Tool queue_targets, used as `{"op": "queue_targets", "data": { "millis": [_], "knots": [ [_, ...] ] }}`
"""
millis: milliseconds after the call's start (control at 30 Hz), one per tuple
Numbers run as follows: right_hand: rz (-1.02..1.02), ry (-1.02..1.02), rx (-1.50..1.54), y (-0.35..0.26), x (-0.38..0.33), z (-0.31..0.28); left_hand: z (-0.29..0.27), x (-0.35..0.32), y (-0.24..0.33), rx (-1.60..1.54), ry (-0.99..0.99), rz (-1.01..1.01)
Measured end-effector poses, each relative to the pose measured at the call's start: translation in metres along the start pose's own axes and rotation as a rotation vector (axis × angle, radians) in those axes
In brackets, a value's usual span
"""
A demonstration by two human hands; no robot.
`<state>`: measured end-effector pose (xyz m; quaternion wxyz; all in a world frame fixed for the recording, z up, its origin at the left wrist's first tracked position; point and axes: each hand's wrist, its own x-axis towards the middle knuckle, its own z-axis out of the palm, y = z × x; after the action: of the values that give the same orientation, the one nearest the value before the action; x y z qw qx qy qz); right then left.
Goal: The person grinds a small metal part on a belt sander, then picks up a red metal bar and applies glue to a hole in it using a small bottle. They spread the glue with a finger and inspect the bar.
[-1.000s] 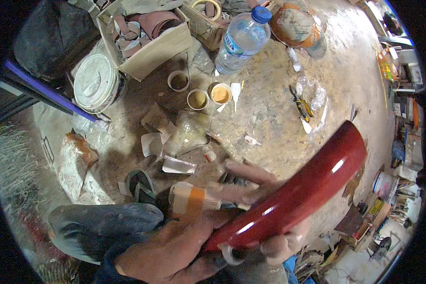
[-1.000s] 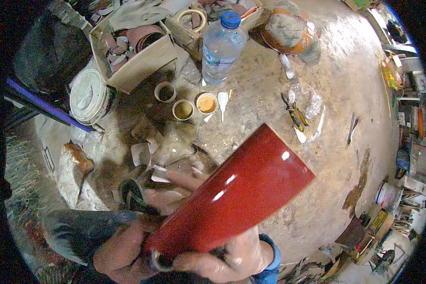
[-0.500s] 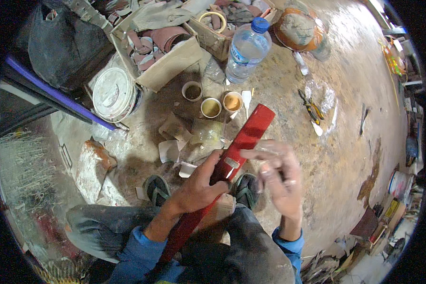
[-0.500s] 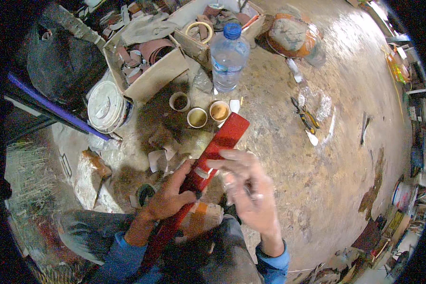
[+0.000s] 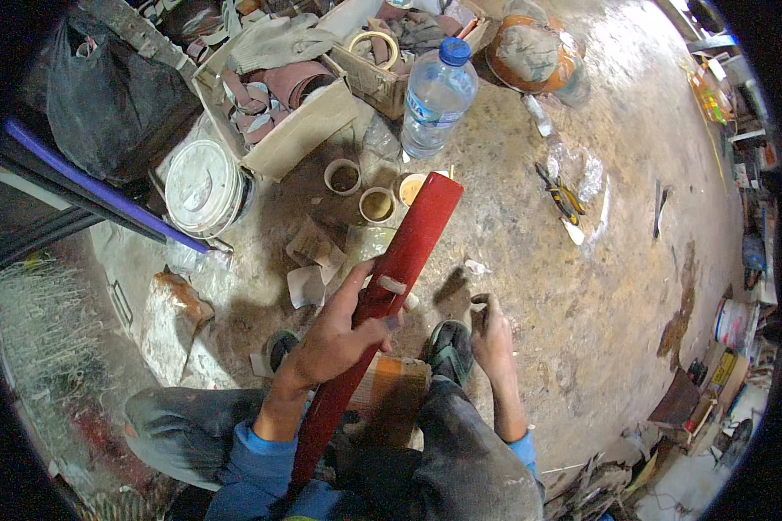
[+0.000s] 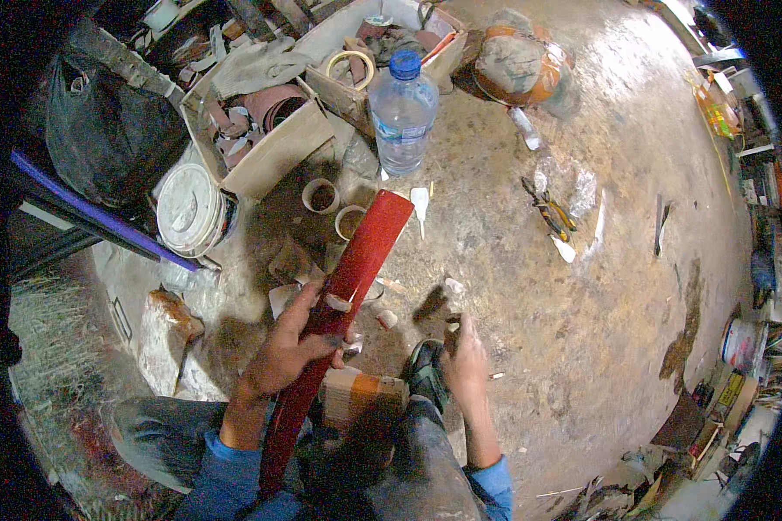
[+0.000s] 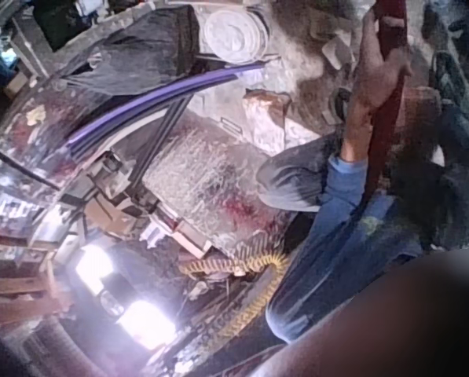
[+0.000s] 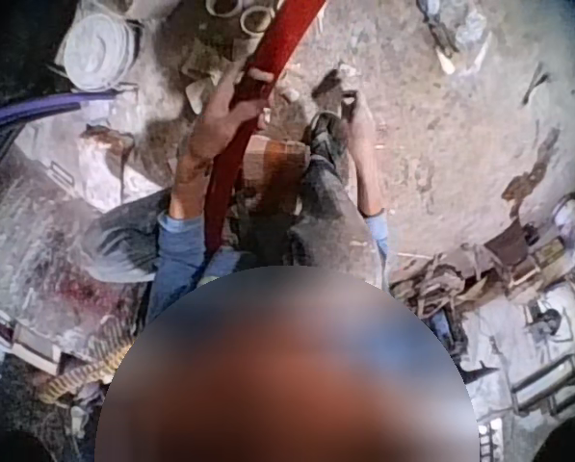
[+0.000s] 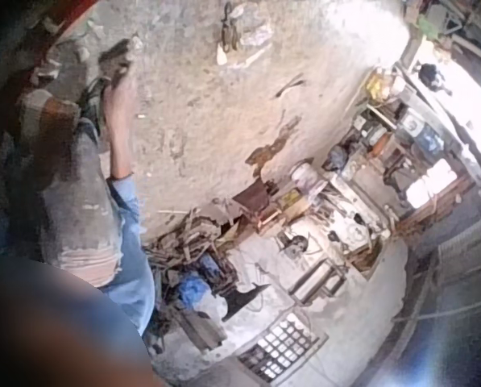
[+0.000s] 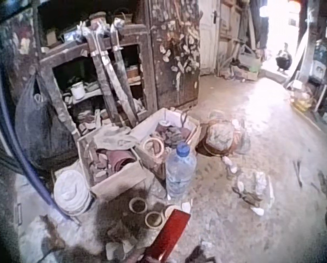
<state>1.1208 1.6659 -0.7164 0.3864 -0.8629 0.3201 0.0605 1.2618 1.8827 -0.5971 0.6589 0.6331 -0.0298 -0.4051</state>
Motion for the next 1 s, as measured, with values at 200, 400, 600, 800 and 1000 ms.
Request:
{"op": "queue_targets", "data": {
  "millis": [200,400,600,800,1000],
  "knots": [
    [0.001,-0.275,-0.18,0.052,-0.009,0.031,0.005,0.007,0.013,0.244,0.072,-0.163],
    [0.123,-0.145,-0.133,0.032,-0.027,0.035,0.007,0.005,0.018,0.051,0.107,-0.26],
    [0.137,0.321,0.158,0.037,0.012,0.029,-0.002,-0.006,0.021,0.202,0.202,-0.265],
    [-0.015,0.192,0.29,0.036,0.071,0.027,-0.026,-0.058,0.016,-0.014,0.195,-0.155],
    [-0.019,0.185,0.379,0.028,0.08,0.024,-0.061,-0.124,0.018,-0.861,0.195,-0.181]
  ]
}}
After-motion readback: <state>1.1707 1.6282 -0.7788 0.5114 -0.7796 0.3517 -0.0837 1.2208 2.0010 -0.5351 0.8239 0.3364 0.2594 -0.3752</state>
